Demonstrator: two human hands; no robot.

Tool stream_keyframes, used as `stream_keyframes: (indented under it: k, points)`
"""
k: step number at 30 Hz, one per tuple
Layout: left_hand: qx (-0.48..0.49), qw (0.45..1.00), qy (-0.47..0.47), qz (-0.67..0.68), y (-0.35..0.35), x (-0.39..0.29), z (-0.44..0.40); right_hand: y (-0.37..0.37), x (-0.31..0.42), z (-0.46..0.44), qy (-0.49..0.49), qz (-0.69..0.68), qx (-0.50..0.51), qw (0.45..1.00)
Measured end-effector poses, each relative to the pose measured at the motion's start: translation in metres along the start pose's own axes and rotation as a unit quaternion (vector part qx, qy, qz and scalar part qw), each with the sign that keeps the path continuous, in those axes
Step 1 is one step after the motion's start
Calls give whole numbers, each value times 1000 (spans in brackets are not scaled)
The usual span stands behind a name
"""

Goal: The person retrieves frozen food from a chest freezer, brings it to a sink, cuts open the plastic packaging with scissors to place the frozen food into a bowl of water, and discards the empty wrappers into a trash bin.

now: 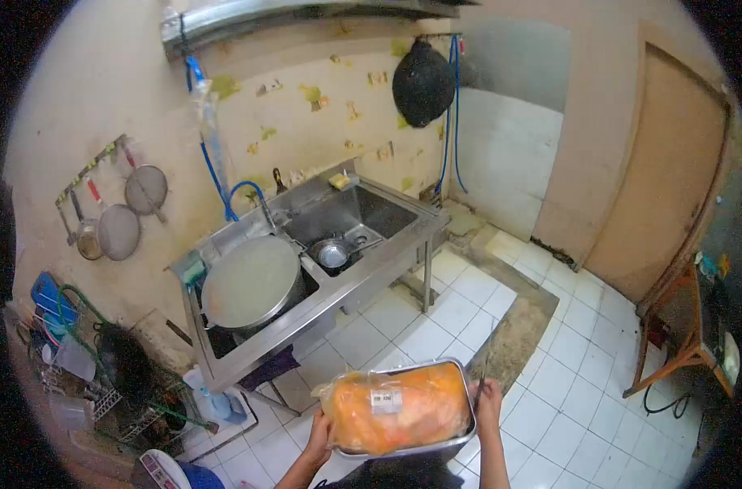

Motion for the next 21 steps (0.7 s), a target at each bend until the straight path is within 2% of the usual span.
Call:
stream_keyframes:
  k: [3, 6, 8, 9, 11, 13, 16, 19, 20, 21]
  points:
    - [-3, 1000, 12, 25, 36, -15, -51, 20, -15, -81, 26, 16, 28, 999]
    - [-22, 998, -33, 43, 61, -24, -92, 51, -16, -166, 50, 62, 76, 994]
    - [4, 1000, -12, -22, 70, -29, -137, 91, -3, -215, 43, 90, 142, 985]
    - [-6, 1000, -16, -24, 78, -39, -153, 106, -5, -246, 35, 73, 162, 983]
    - [-15, 1000, -9, -14, 109, -62, -178, 142, 10, -295, 21, 128, 205, 970]
    - [-10, 997, -57, -44, 134, -80, -201, 168, 10, -349, 20, 131, 226, 965]
    - [5, 997, -58, -42, 165, -88, -254, 201, 4, -427, 29, 178, 242, 953]
    - [59, 995, -66, -48, 198, -87, -319, 241, 17, -494, 5, 254, 230, 940]
    - [96, 992, -68, -41, 215, -88, -343, 247, 9, -528, -3, 228, 230, 946]
    - [132, 988, -65, -35, 229, -95, -364, 254, 3, -558, 9, 272, 237, 933]
Point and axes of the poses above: each hand's wrist, its own z-axis away from the middle knuckle, its own y-axis out of the palm, x = y × z, the point moved 7 cm from there along -z, towards the middle knuckle, and after that the axes turned 11 degrees about -z, right-handed, at the moved point
